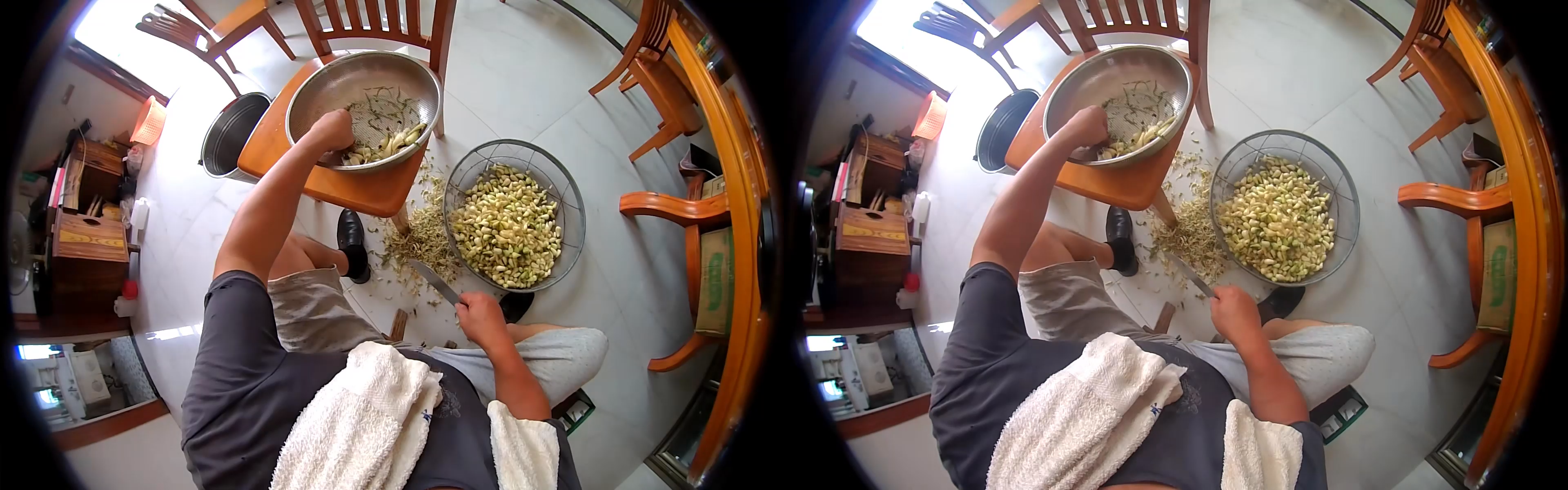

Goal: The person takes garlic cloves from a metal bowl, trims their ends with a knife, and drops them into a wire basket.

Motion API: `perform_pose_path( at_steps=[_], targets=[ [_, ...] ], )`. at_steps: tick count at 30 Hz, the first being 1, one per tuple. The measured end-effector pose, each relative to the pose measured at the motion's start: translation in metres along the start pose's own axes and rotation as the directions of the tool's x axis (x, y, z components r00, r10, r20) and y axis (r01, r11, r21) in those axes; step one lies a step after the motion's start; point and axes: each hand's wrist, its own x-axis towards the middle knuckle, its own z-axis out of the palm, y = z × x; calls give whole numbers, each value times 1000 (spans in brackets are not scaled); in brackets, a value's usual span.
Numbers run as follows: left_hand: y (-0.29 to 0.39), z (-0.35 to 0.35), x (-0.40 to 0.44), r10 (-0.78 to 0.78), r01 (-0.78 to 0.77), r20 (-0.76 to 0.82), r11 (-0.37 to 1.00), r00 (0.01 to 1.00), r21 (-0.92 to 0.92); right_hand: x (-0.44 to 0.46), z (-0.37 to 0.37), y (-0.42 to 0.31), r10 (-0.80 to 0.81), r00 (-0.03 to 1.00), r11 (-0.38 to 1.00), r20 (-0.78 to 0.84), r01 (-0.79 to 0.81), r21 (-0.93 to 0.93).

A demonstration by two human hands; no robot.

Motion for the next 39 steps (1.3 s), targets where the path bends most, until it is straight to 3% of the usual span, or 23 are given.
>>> perform_pose_path(
  at_steps=[3, 6, 7, 9, 11, 13, 15, 17, 19, 23, 29, 35, 38, 39],
  targets=[
    [-5, 3, 1, 85, -76, -123, 994, 989, 77, 0, -2, -3, 26, 999, 999, -22, -26, 21],
    [15, -46, -33, 0, 14, 35, 915, 999, -404, -1, -8, -8, 67, 995, 996, -71, -63, 61],
    [18, -52, -44, 19, 7, 36, 783, 999, -622, -1, -10, -8, 63, 991, 995, -114, -55, 79],
    [22, -63, -65, 57, -8, 15, 382, 998, -924, 0, -17, -11, 74, 981, 989, -178, -48, 143],
    [36, -67, -96, 75, 37, 42, 68, 996, -997, 0, -26, -15, 111, 973, 971, -203, -62, 231],
    [51, -57, -127, 105, 66, 47, -182, 993, -981, 0, -28, -13, 58, 950, 966, -306, 24, 258],
    [64, -45, -151, 172, 106, 63, -253, 983, -962, -4, -35, -18, 79, 929, 939, -361, 52, 339],
    [79, -24, -169, 154, 143, 98, -314, 983, -939, -9, -46, -29, -43, 871, 939, -489, 203, 279],
    [97, -8, -184, 89, 162, 145, -226, 985, -961, -11, -46, -35, -160, 770, 915, -617, 351, 200],
    [119, 21, -197, -21, 142, 146, -155, 989, -978, -16, -48, -52, -245, 766, 916, -594, 383, 116],
    [136, 33, -209, -38, 139, 141, -52, 989, -989, -18, -39, -47, -359, 760, 917, -541, 396, -53],
    [140, 32, -210, -47, 156, 156, 2, 987, -988, -17, -36, -48, -372, 741, 918, -560, 382, -105],
    [136, 38, -212, -25, 195, 196, -7, 980, -981, -15, -29, -46, -334, 767, 932, -549, 354, -72],
    [132, 39, -213, -7, 228, 228, -21, 974, -974, -13, -25, -38, -252, 837, 960, -485, 278, -20]
  ],
)
